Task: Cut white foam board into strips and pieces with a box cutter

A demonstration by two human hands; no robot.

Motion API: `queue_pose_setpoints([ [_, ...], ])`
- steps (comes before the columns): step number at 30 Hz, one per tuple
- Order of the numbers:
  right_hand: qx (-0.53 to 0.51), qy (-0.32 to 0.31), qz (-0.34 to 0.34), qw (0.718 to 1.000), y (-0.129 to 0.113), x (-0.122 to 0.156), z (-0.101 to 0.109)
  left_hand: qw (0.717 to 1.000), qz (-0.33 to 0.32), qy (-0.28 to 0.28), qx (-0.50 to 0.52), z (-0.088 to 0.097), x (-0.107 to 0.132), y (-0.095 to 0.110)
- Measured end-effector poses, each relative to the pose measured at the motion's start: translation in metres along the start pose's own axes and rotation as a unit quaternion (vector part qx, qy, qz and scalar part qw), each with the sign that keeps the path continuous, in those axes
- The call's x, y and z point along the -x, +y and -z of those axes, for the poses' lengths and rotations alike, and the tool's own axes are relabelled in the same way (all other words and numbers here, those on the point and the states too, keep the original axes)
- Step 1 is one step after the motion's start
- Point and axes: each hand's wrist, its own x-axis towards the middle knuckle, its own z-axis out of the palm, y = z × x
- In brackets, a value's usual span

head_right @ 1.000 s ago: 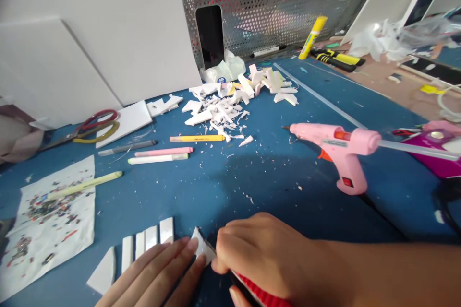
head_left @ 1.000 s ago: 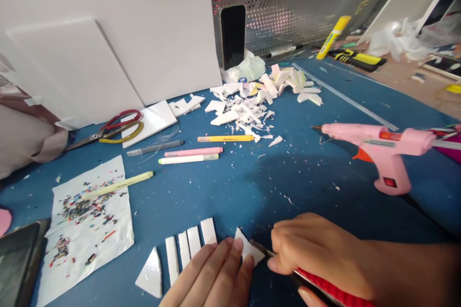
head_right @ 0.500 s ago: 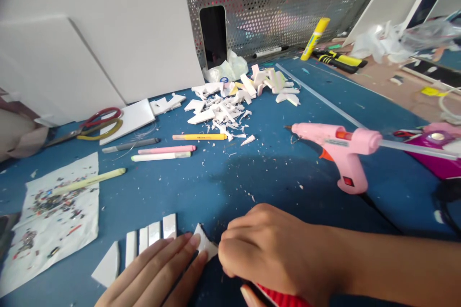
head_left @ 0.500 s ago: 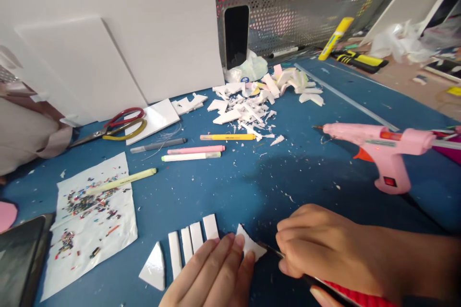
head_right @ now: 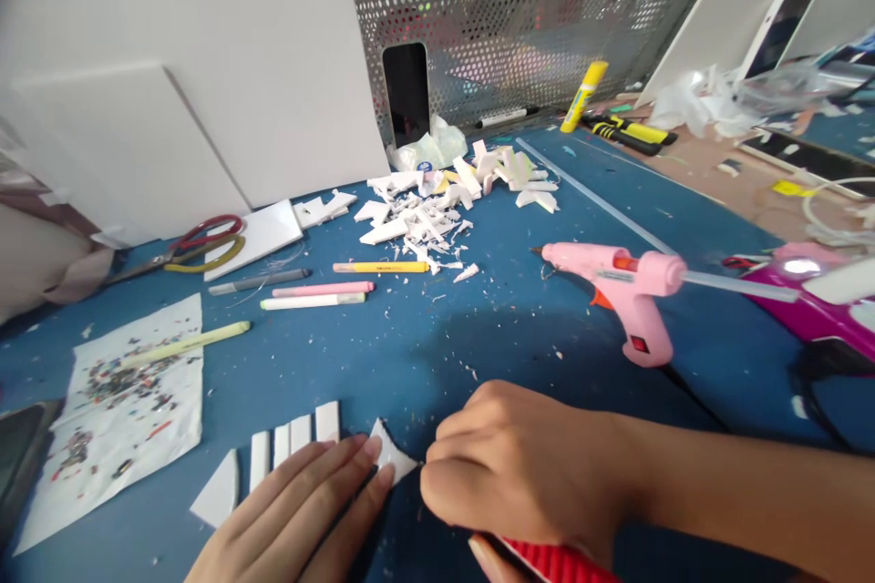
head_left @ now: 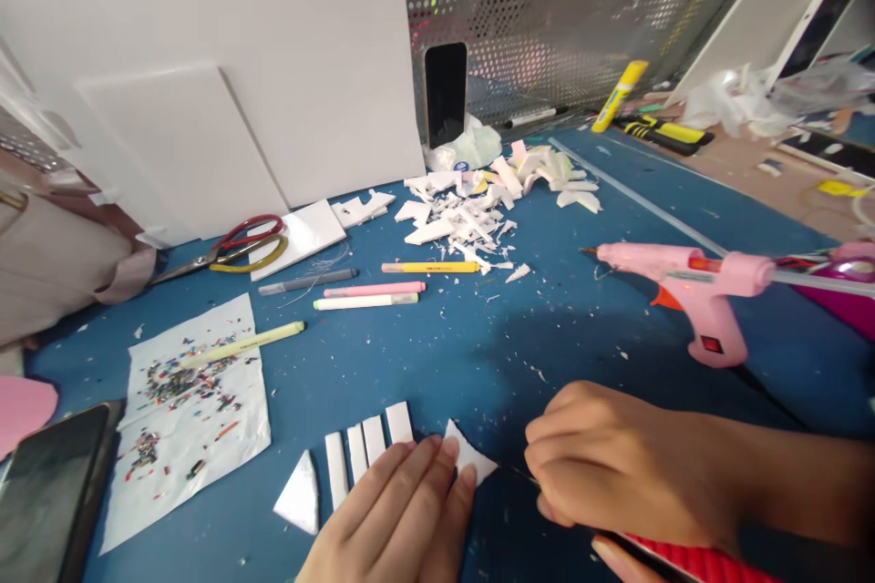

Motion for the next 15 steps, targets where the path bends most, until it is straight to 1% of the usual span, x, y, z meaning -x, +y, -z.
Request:
queue_pose_setpoints([
  [2,-0.012,0.017,0.031,0.999,0.001,0.002,-0.002,1.000,-0.013,0.004,-0.007,0.000,-0.001,-0.002],
  [3,-0.019,0.037,0.043,0.998,0.002,0.002,-0.003,1.000,-0.022,0.007,-0.009,0.000,-0.002,-0.004],
  [5,-0.038,0.092,0.046,0.994,0.003,0.003,-0.008,0.999,-0.036,0.005,-0.003,0.002,-0.005,-0.006],
  [7,-0.061,0.157,0.039,0.985,0.004,0.004,-0.013,0.999,-0.031,-0.009,0.012,0.004,-0.011,-0.007],
  [9,-0.086,0.216,0.052,0.971,0.006,0.004,-0.019,1.000,0.001,-0.013,0.021,0.006,-0.018,-0.006],
  [11,-0.095,0.257,0.055,0.960,0.009,0.004,-0.024,0.999,0.044,-0.007,0.016,0.007,-0.026,-0.003],
  [13,-0.092,0.276,0.042,0.956,0.011,0.006,-0.029,0.997,0.080,-0.015,0.013,0.007,-0.032,0.000],
  [15,-0.088,0.284,0.024,0.954,0.013,0.007,-0.031,0.993,0.104,-0.039,0.026,0.006,-0.035,0.003],
])
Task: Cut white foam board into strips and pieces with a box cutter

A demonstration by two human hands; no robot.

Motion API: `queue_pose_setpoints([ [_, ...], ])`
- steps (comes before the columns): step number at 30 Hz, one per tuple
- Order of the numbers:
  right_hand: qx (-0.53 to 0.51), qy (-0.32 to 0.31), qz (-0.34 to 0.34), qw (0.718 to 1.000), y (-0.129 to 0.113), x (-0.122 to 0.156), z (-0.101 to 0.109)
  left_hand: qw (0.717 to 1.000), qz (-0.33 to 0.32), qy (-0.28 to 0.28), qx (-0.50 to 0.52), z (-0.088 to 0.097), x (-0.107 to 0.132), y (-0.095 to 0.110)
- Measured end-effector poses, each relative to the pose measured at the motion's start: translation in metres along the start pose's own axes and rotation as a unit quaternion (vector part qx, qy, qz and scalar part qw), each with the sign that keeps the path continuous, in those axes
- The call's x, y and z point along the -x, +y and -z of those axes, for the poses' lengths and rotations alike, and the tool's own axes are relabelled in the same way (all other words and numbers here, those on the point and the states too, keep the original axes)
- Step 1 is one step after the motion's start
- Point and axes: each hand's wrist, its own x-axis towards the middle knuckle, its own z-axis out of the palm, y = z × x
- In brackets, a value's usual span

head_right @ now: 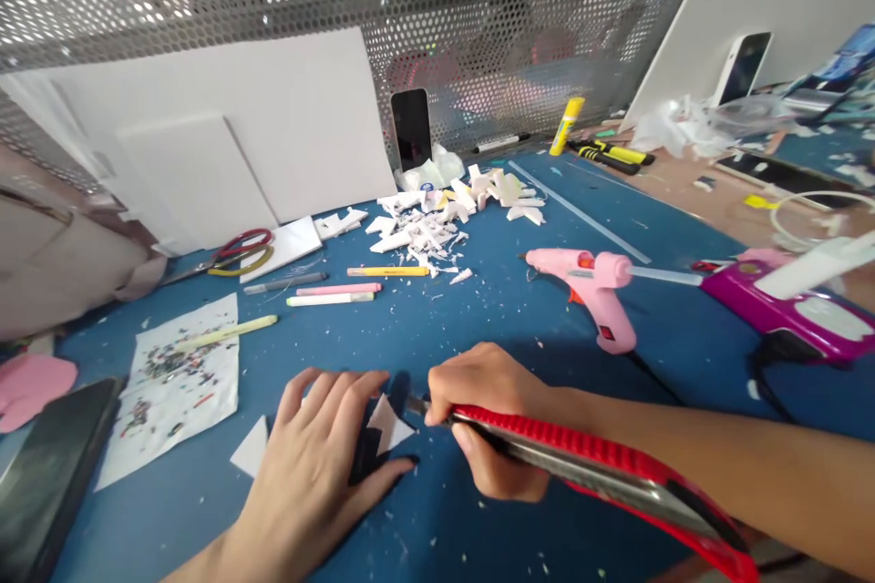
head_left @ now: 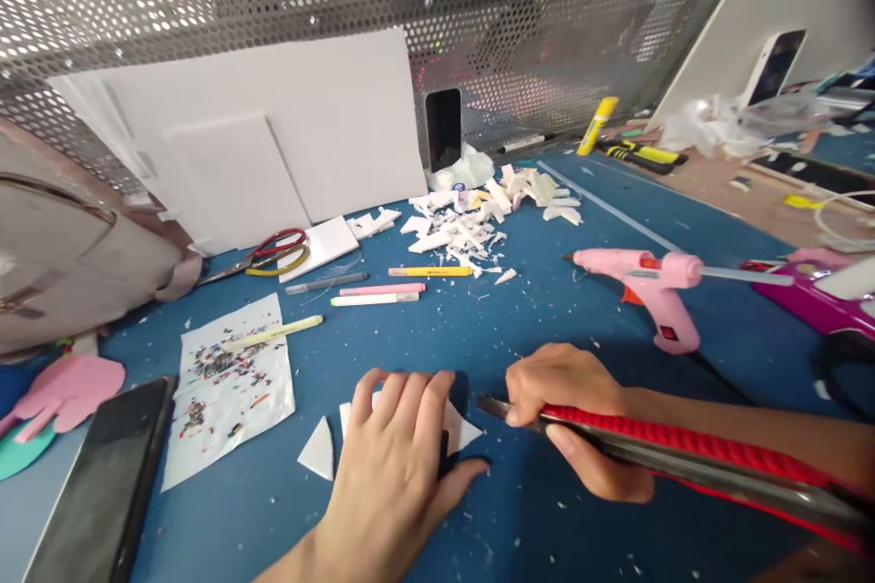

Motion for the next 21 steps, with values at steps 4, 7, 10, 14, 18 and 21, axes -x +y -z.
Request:
queue_pose_setpoints([
  [4,-0.006,0.028,-0.030,0.999,-0.001,0.002,0.001,0.994,0.013,-0.048,0.101,0.001,0.001,0.000],
  [7,-0.019,0.047,-0.063,0.997,-0.003,0.001,0.003,0.979,-0.015,-0.071,0.191,0.005,0.005,-0.005],
  [10,-0.039,0.039,-0.086,0.995,-0.002,0.001,0.003,0.976,-0.055,-0.080,0.195,0.008,0.010,-0.012],
  [14,-0.038,0.000,-0.074,0.997,0.000,0.001,0.001,0.983,-0.118,-0.018,0.138,0.005,0.014,-0.014],
  [18,-0.002,-0.045,-0.063,0.997,-0.003,0.000,-0.001,0.980,-0.188,0.028,0.064,-0.004,0.019,-0.013],
  [21,0.036,-0.071,-0.070,0.994,-0.007,-0.001,-0.002,0.978,-0.198,0.051,0.051,-0.012,0.023,-0.014],
])
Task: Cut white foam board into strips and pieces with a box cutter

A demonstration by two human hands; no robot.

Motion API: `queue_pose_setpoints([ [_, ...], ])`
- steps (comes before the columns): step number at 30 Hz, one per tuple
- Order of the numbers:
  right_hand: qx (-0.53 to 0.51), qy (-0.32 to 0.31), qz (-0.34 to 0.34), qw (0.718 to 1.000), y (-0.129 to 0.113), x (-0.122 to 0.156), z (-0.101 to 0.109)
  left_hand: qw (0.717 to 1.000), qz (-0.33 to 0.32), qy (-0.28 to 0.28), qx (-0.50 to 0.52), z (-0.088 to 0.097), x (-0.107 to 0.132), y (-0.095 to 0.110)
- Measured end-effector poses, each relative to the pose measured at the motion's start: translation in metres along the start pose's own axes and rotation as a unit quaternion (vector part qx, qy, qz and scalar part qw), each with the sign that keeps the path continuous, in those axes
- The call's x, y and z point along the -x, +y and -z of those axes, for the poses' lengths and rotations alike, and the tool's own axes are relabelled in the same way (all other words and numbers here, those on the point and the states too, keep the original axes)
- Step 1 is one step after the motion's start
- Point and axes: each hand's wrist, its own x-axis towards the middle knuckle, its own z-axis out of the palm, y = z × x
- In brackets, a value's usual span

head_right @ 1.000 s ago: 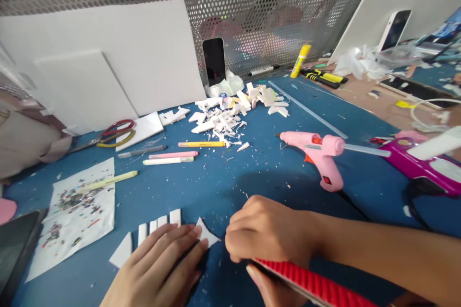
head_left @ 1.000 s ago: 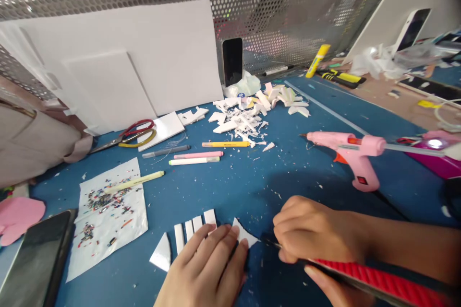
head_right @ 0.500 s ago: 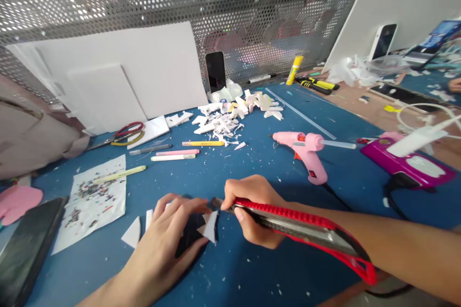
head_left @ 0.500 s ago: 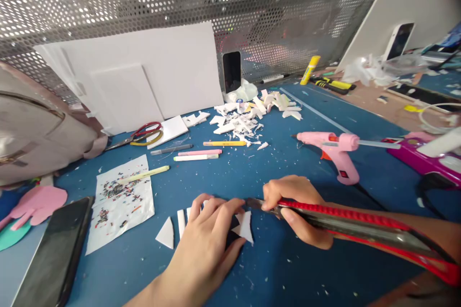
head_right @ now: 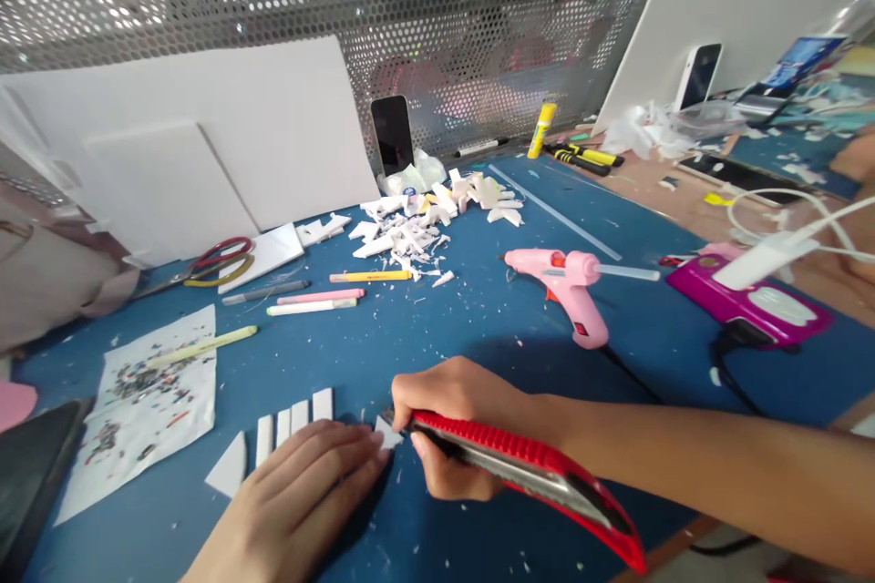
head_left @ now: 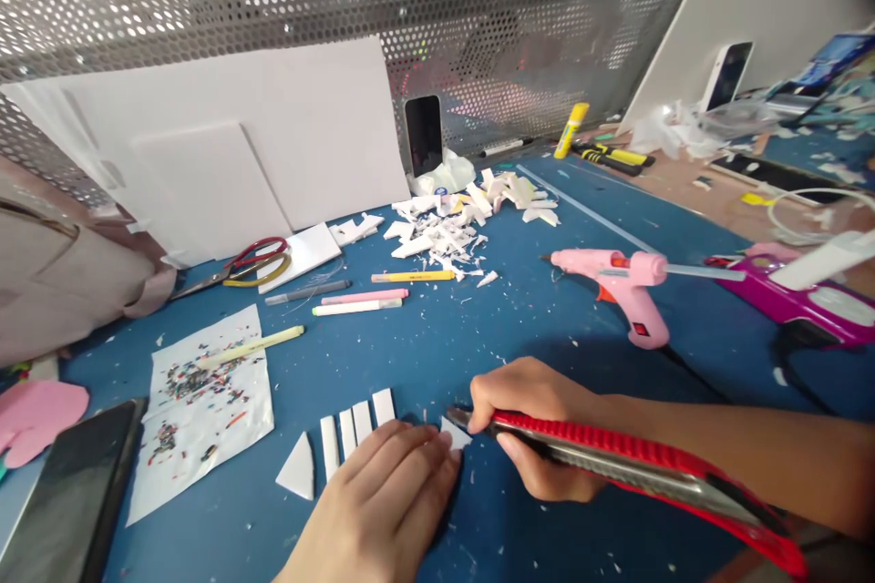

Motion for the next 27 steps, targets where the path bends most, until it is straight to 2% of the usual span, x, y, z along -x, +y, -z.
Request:
queue_pose_setpoints([
  [5,0.029,-0.020,0.011,0.999,-0.006,-0.001,-0.001,0.998,0.017,0.052,-0.010,-0.009,0.001,0.000],
  [10,0.085,-0.083,0.037,0.992,-0.012,-0.006,0.006,0.994,0.046,0.099,0.005,-0.015,-0.002,0.003],
  [16,0.056,-0.158,0.052,0.984,-0.013,-0.010,0.017,0.993,0.048,0.106,0.009,-0.017,-0.004,0.003],
  [19,0.050,-0.138,0.037,0.989,-0.016,-0.010,0.018,0.994,0.048,0.096,0.011,-0.012,-0.004,0.003],
  [23,-0.016,-0.087,0.036,0.995,-0.011,-0.006,0.013,0.998,0.048,0.018,0.020,-0.003,-0.005,0.002],
  [27,-0.059,0.038,0.066,0.995,0.004,0.001,0.005,0.999,0.016,0.015,0.041,0.002,-0.005,-0.002],
])
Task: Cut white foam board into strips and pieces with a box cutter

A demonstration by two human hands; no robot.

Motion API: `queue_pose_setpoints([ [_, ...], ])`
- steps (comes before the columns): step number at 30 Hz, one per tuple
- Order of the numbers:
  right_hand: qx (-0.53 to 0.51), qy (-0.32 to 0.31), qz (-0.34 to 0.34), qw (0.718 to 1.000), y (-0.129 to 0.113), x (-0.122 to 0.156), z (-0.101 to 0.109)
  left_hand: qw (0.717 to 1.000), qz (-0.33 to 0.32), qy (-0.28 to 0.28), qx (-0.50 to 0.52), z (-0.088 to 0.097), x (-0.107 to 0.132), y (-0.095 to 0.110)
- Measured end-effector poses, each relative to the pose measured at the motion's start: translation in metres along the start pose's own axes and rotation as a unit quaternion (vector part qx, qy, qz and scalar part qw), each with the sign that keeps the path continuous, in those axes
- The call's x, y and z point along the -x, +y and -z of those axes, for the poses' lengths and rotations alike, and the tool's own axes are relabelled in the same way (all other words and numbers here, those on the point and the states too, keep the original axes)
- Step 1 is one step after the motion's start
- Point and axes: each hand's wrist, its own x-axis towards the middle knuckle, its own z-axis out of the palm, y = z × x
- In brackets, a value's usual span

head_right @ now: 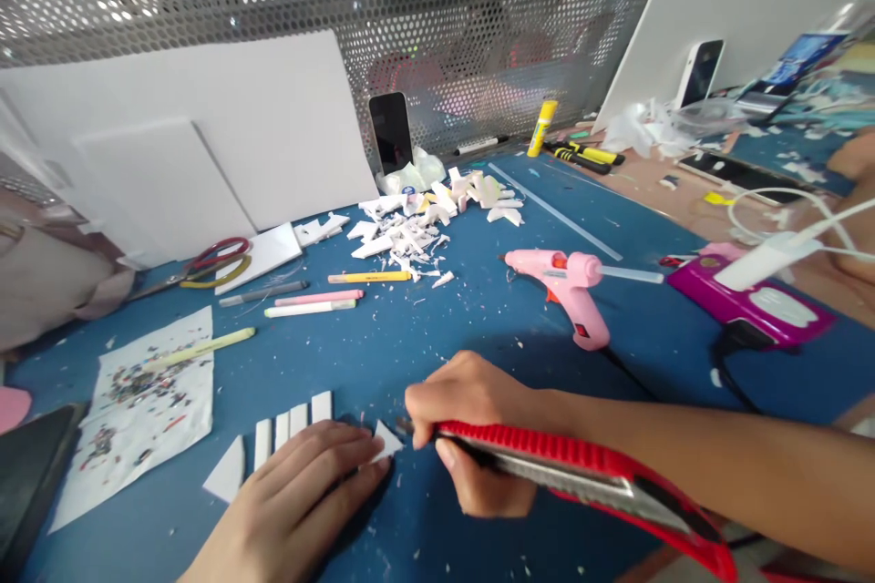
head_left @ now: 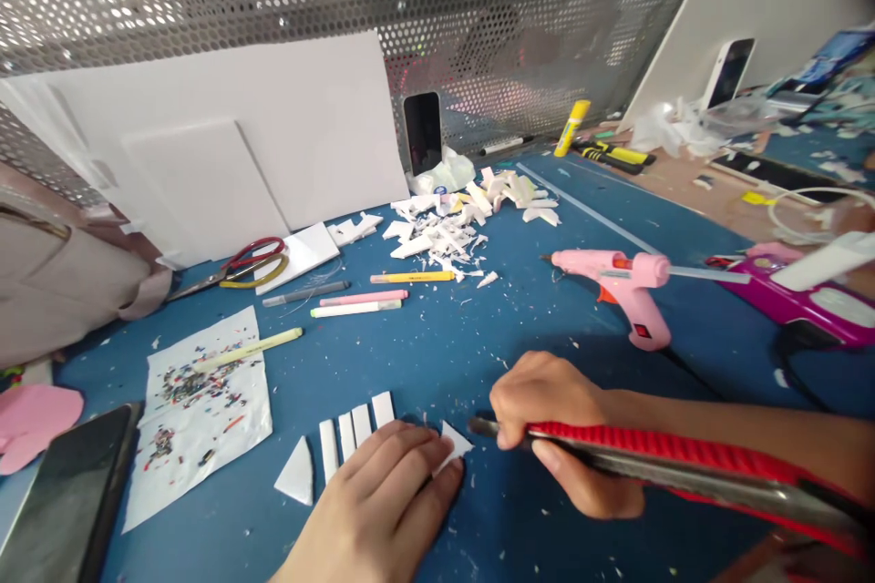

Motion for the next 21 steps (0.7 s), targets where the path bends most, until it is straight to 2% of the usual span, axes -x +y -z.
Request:
queue_pose_setpoints([
  [2,-0.005,0.046,-0.007,0.999,0.005,0.003,-0.002,1.000,-0.012,-0.018,0.009,0.003,-0.001,-0.001],
  [4,-0.011,0.055,-0.030,0.998,0.007,0.004,-0.003,0.999,-0.022,-0.042,0.018,0.006,-0.002,-0.001],
  [7,-0.013,0.016,-0.049,0.999,0.005,0.005,-0.003,0.998,-0.019,-0.056,0.023,0.010,-0.002,0.001],
  [10,-0.004,-0.042,-0.053,0.998,0.002,0.004,-0.003,0.998,0.044,-0.055,0.003,0.012,-0.002,0.001],
  [13,0.001,-0.067,-0.056,0.996,-0.001,0.002,-0.003,0.995,0.095,-0.019,-0.021,0.009,-0.001,0.000],
  [16,-0.015,-0.070,-0.050,0.996,-0.001,0.002,-0.005,0.997,0.077,0.005,-0.014,0.006,0.000,-0.003],
  [21,-0.050,-0.074,-0.049,0.995,0.004,0.006,-0.009,0.999,0.045,0.001,-0.002,0.005,0.002,-0.006],
])
